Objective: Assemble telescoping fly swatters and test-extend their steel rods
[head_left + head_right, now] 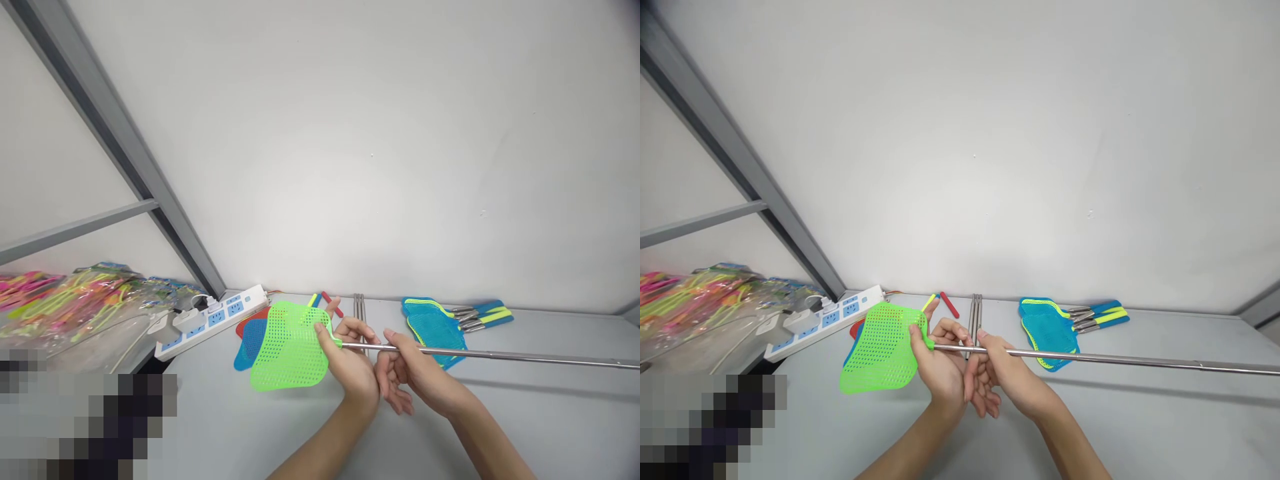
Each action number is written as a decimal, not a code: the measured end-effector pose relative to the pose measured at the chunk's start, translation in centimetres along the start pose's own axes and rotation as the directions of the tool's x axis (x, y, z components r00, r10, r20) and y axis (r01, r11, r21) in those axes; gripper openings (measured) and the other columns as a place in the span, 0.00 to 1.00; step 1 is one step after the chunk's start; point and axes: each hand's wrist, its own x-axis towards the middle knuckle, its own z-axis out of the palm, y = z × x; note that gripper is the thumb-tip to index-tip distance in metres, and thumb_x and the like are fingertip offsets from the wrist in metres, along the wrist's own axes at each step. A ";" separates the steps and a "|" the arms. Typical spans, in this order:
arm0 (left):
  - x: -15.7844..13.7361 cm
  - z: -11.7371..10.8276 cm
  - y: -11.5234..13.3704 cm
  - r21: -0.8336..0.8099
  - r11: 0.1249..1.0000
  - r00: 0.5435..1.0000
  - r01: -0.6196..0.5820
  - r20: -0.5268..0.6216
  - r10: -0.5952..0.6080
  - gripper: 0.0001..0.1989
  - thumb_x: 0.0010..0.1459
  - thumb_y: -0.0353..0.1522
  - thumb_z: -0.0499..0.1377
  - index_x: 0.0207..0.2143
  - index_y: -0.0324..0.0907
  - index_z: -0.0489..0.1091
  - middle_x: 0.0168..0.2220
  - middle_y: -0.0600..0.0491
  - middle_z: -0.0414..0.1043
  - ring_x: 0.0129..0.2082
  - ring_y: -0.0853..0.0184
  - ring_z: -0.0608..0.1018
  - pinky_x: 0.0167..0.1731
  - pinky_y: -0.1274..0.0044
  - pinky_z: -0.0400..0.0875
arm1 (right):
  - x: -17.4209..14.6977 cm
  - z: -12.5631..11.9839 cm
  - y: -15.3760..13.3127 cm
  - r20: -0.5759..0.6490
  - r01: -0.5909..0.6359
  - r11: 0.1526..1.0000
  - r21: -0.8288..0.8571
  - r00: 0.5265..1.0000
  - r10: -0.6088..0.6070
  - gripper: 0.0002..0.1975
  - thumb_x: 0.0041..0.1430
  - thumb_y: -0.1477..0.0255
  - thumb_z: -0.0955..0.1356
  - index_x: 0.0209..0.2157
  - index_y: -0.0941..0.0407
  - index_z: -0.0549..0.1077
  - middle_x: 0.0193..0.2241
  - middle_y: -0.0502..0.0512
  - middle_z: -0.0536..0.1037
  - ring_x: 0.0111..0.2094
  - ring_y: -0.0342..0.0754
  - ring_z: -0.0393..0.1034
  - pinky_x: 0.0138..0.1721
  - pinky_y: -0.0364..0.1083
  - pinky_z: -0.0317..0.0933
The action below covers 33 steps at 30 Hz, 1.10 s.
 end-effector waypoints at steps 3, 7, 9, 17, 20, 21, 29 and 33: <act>0.0 -0.1 -0.4 -0.001 0.998 0.998 0.055 -0.009 -0.055 0.20 0.54 0.45 0.42 0.43 0.45 0.60 0.13 0.59 0.60 0.13 0.72 0.62 0.17 0.80 0.59 | 0.0 0.0 0.1 -0.016 -0.049 0.998 -0.026 0.999 0.048 0.33 0.55 0.55 0.50 0.13 0.61 0.68 0.05 0.51 0.64 0.05 0.37 0.50 0.10 0.38 0.40; 0.6 -0.1 -0.4 0.045 0.992 0.993 0.121 0.008 -0.121 0.19 0.53 0.45 0.44 0.39 0.44 0.62 0.14 0.59 0.60 0.14 0.73 0.64 0.19 0.81 0.60 | -0.1 -0.3 -0.4 -0.101 -0.034 0.995 -0.094 0.995 0.024 0.31 0.56 0.56 0.51 0.13 0.61 0.67 0.06 0.51 0.63 0.07 0.37 0.51 0.12 0.39 0.41; 0.9 -0.1 -0.2 0.079 0.987 0.990 0.137 0.027 -0.140 0.18 0.54 0.45 0.44 0.38 0.43 0.63 0.15 0.58 0.61 0.15 0.73 0.65 0.21 0.80 0.61 | 0.1 -0.4 -0.6 -0.185 -0.008 0.994 -0.112 0.983 -0.012 0.29 0.56 0.57 0.53 0.12 0.60 0.66 0.05 0.48 0.60 0.08 0.37 0.50 0.13 0.39 0.41; 1.6 0.2 1.1 0.090 0.995 0.995 0.039 0.090 -0.047 0.18 0.53 0.45 0.46 0.37 0.42 0.64 0.18 0.58 0.60 0.18 0.73 0.66 0.23 0.80 0.62 | 0.1 -1.2 -1.0 -0.340 0.228 0.972 0.049 0.919 -0.198 0.23 0.53 0.63 0.60 0.10 0.57 0.56 0.08 0.42 0.46 0.12 0.36 0.40 0.16 0.42 0.36; 2.3 0.0 1.7 0.070 0.997 0.998 -0.010 0.062 0.006 0.18 0.54 0.44 0.46 0.36 0.41 0.64 0.17 0.59 0.59 0.17 0.73 0.65 0.24 0.79 0.63 | -0.3 -1.8 -1.4 -0.363 0.281 0.954 0.107 0.904 -0.226 0.23 0.55 0.63 0.59 0.10 0.57 0.59 0.08 0.43 0.46 0.13 0.38 0.41 0.17 0.43 0.37; 2.5 0.0 1.8 0.062 0.998 0.998 -0.024 0.056 0.020 0.18 0.54 0.44 0.45 0.36 0.41 0.64 0.17 0.59 0.59 0.16 0.73 0.65 0.23 0.79 0.63 | -0.5 -2.0 -1.5 -0.364 0.294 0.949 0.113 0.901 -0.236 0.23 0.55 0.63 0.58 0.10 0.57 0.60 0.08 0.44 0.47 0.13 0.38 0.42 0.17 0.43 0.37; 2.7 0.1 2.3 0.029 0.999 0.997 -0.037 0.066 0.035 0.16 0.55 0.42 0.43 0.32 0.41 0.63 0.17 0.58 0.58 0.16 0.73 0.64 0.20 0.79 0.61 | -1.4 -3.2 -1.9 -0.228 0.212 0.976 -0.038 0.950 -0.215 0.25 0.57 0.64 0.55 0.12 0.58 0.66 0.09 0.49 0.56 0.14 0.40 0.49 0.19 0.44 0.43; 2.5 0.2 2.3 0.026 0.999 0.997 -0.027 0.072 0.025 0.15 0.56 0.42 0.43 0.31 0.41 0.62 0.17 0.58 0.59 0.16 0.72 0.65 0.20 0.79 0.61 | -1.6 -3.3 -2.2 -0.146 0.152 0.986 -0.066 0.976 -0.160 0.26 0.58 0.64 0.54 0.12 0.59 0.67 0.11 0.50 0.58 0.14 0.41 0.53 0.20 0.44 0.45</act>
